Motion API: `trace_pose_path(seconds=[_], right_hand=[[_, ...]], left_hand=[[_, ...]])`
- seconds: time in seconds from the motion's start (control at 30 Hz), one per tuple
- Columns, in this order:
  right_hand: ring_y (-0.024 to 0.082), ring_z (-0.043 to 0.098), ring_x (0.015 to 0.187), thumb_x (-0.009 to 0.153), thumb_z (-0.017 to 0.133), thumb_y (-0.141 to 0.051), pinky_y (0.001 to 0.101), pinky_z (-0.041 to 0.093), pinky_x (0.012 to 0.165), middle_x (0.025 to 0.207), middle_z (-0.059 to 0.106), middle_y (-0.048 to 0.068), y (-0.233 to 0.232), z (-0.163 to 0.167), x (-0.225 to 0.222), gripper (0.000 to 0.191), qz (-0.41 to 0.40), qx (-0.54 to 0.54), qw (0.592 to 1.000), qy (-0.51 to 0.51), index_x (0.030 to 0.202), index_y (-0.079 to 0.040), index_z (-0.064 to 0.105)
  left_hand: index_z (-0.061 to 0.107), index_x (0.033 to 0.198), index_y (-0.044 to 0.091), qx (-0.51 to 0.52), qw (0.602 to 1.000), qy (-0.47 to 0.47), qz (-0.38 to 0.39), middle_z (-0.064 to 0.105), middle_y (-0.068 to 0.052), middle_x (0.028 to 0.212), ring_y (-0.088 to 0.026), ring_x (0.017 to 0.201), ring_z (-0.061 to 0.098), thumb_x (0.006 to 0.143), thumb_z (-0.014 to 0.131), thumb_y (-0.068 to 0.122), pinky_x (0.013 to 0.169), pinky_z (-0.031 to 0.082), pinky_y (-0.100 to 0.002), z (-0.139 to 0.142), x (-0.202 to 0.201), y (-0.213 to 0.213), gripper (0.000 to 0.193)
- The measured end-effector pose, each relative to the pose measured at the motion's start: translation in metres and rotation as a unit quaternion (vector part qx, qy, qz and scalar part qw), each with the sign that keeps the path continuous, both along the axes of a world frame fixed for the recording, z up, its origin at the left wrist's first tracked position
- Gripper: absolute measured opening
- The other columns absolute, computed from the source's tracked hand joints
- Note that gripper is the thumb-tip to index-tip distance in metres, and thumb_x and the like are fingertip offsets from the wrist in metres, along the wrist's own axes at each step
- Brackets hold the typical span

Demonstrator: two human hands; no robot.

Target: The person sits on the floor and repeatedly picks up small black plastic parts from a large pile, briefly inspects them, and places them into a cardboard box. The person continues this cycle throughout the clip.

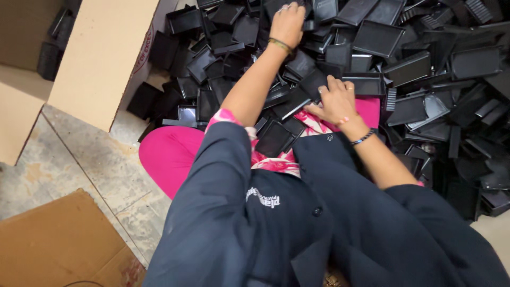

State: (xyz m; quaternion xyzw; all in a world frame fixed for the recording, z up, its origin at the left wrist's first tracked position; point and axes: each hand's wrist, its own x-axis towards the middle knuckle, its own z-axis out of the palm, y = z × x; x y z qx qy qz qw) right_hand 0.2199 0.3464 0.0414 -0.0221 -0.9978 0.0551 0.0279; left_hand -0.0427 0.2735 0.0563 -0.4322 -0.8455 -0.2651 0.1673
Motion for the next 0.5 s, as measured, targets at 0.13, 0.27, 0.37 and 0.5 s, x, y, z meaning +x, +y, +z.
trace_pose_path(seconds=[0.13, 0.27, 0.37, 0.5], right_hand=[[0.037, 0.062, 0.109, 0.077, 0.078, -0.070, 0.0624, 0.032, 0.104, 0.119, 0.067, 0.023, -0.019, -0.016, -0.030, 0.080, -0.096, 0.091, 0.986, -0.104, 0.120, -0.003, 0.070], [0.040, 0.065, 0.110, 0.071, 0.082, -0.067, 0.0683, 0.027, 0.108, 0.113, 0.070, 0.022, -0.005, -0.032, -0.057, 0.082, -0.117, 0.077, 0.971, -0.191, 0.125, -0.006, 0.069], [0.044, 0.065, 0.111, 0.068, 0.086, -0.060, 0.0719, 0.021, 0.109, 0.113, 0.070, 0.022, 0.007, -0.037, -0.067, 0.084, -0.122, 0.070, 0.960, -0.243, 0.131, -0.008, 0.065], [0.042, 0.063, 0.113, 0.065, 0.089, -0.049, 0.0740, 0.017, 0.108, 0.118, 0.068, 0.023, -0.001, -0.015, -0.067, 0.080, -0.110, 0.128, 0.955, -0.243, 0.132, -0.012, 0.066]], left_hand=[[0.066, 0.093, 0.000, 0.158, 0.963, -0.212, 0.057, 0.070, -0.017, 0.093, -0.036, 0.089, 0.069, 0.069, 0.071, 0.009, 0.080, 0.056, -0.038, -0.004, 0.000, -0.054, 0.027], [0.063, 0.121, -0.011, 0.474, 0.642, -0.600, -0.063, 0.071, -0.021, 0.116, -0.038, 0.105, 0.068, 0.073, 0.061, -0.005, 0.091, 0.054, -0.040, 0.003, 0.013, -0.136, 0.048], [0.053, 0.138, -0.010, 0.573, 0.452, -0.652, -0.207, 0.061, -0.019, 0.142, -0.034, 0.135, 0.057, 0.069, 0.059, -0.002, 0.118, 0.047, -0.044, 0.003, 0.046, -0.205, 0.069], [0.048, 0.141, -0.001, 0.649, 0.309, -0.643, -0.264, 0.060, -0.022, 0.141, -0.037, 0.134, 0.055, 0.089, 0.061, 0.040, 0.117, 0.043, -0.048, -0.007, 0.071, -0.242, 0.067]])
